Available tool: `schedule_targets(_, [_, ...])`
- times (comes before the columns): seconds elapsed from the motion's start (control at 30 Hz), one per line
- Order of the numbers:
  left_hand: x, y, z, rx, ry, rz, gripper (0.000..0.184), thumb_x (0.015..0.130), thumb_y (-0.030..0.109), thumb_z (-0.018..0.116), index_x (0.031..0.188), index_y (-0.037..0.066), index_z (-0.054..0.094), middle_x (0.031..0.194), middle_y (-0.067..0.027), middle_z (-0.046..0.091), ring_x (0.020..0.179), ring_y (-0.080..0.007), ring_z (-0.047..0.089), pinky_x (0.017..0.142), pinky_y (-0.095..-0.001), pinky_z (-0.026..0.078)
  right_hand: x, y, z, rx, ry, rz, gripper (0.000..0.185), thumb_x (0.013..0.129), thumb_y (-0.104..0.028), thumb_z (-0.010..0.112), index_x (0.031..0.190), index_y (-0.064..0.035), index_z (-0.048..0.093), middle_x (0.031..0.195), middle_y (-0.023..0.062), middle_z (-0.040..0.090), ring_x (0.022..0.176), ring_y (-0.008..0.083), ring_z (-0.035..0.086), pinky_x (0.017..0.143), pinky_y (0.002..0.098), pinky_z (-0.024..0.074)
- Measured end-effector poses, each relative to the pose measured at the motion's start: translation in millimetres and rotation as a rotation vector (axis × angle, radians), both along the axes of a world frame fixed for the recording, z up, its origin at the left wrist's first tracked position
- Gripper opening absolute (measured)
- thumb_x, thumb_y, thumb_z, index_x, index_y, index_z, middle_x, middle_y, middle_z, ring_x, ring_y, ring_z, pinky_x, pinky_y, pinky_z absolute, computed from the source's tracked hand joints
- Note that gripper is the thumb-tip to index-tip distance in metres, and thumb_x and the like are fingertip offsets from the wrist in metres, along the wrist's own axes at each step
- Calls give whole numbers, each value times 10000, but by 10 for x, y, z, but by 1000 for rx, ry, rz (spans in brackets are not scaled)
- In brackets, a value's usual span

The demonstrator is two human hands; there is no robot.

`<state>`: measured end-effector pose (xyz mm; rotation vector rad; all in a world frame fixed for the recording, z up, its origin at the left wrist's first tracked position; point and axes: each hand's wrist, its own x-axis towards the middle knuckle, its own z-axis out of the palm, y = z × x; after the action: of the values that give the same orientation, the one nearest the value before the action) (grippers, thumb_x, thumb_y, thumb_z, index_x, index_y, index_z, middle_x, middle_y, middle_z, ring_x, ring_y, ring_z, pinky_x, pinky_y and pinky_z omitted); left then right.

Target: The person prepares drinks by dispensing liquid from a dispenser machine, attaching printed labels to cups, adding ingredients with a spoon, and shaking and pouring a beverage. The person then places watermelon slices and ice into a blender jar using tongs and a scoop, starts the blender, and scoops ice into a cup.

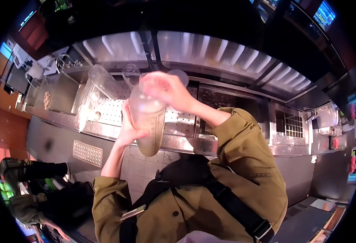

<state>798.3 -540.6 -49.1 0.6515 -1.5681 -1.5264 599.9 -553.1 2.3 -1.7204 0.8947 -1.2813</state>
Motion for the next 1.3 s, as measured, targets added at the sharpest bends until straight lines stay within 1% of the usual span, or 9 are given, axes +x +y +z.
schedule_targets(0.07, [-121,-296,80,-68,-73,-77,1076,499,227,759,1331,16,110,1333,-155,234,1254,-250,234,1034,-377,205,-214,-147,107,286,-321,-14,368,845,-304,543,1066,-11,548,1020,91,590,952,167,542,844,286,418])
schedule_targets(0.17, [-264,-655,103,6,-155,-224,1082,535,238,737,1369,9,87,1424,-152,116,1319,-226,111,1070,-330,101,-567,-495,-124,320,-373,-336,385,844,-340,539,1027,-3,568,940,46,594,889,120,525,798,243,400])
schedule_targets(0.3, [-425,-896,388,-16,-492,-371,1022,608,190,709,1383,57,56,1395,-136,181,1268,-197,216,1024,-289,219,-749,-688,-625,317,-542,-454,346,843,-359,536,873,-18,583,776,-34,523,738,64,436,666,216,365])
schedule_targets(0.4, [-522,-981,631,16,-682,-465,1012,609,173,707,1377,30,65,1405,-170,176,1290,-217,196,1043,-295,187,-862,-803,-927,433,-541,-338,387,866,-366,488,987,-6,558,946,12,567,888,96,486,801,253,374])
schedule_targets(0.67, [-538,-1185,638,3,-939,-525,1005,657,222,714,1388,85,39,1372,-159,252,1213,-208,303,984,-292,283,-820,-726,-1035,450,-688,-335,274,882,-302,475,838,-48,570,757,-38,526,703,64,451,633,237,370])
schedule_targets(0.77, [-586,-1190,703,25,-867,-554,1034,640,332,714,1380,48,50,1402,-192,180,1293,-249,199,1039,-298,190,-782,-672,-987,427,-763,-359,264,880,-292,485,801,-54,567,731,-45,508,681,57,437,599,239,359])
schedule_targets(0.97, [-578,-1235,717,-44,-986,-569,1040,658,365,692,1382,56,12,1415,-182,146,1299,-250,185,1037,-311,197,-773,-680,-930,506,-666,-461,278,876,-297,498,800,-38,567,729,-43,510,675,58,431,596,239,360])
schedule_targets(1.13, [-638,-1196,901,204,-1069,-613,1057,660,395,688,1383,67,-10,1418,-176,140,1301,-253,176,1042,-320,185,-767,-718,-1009,491,-695,-457,310,872,-317,503,816,-20,573,747,-28,529,691,67,444,625,244,370])
schedule_targets(1.3, [-596,-1233,835,38,-1019,-617,1060,662,410,688,1385,84,-16,1413,-182,149,1293,-262,194,1037,-329,197,-790,-709,-1022,486,-655,-427,310,880,-316,490,823,-23,576,753,-25,534,693,71,450,632,252,373])
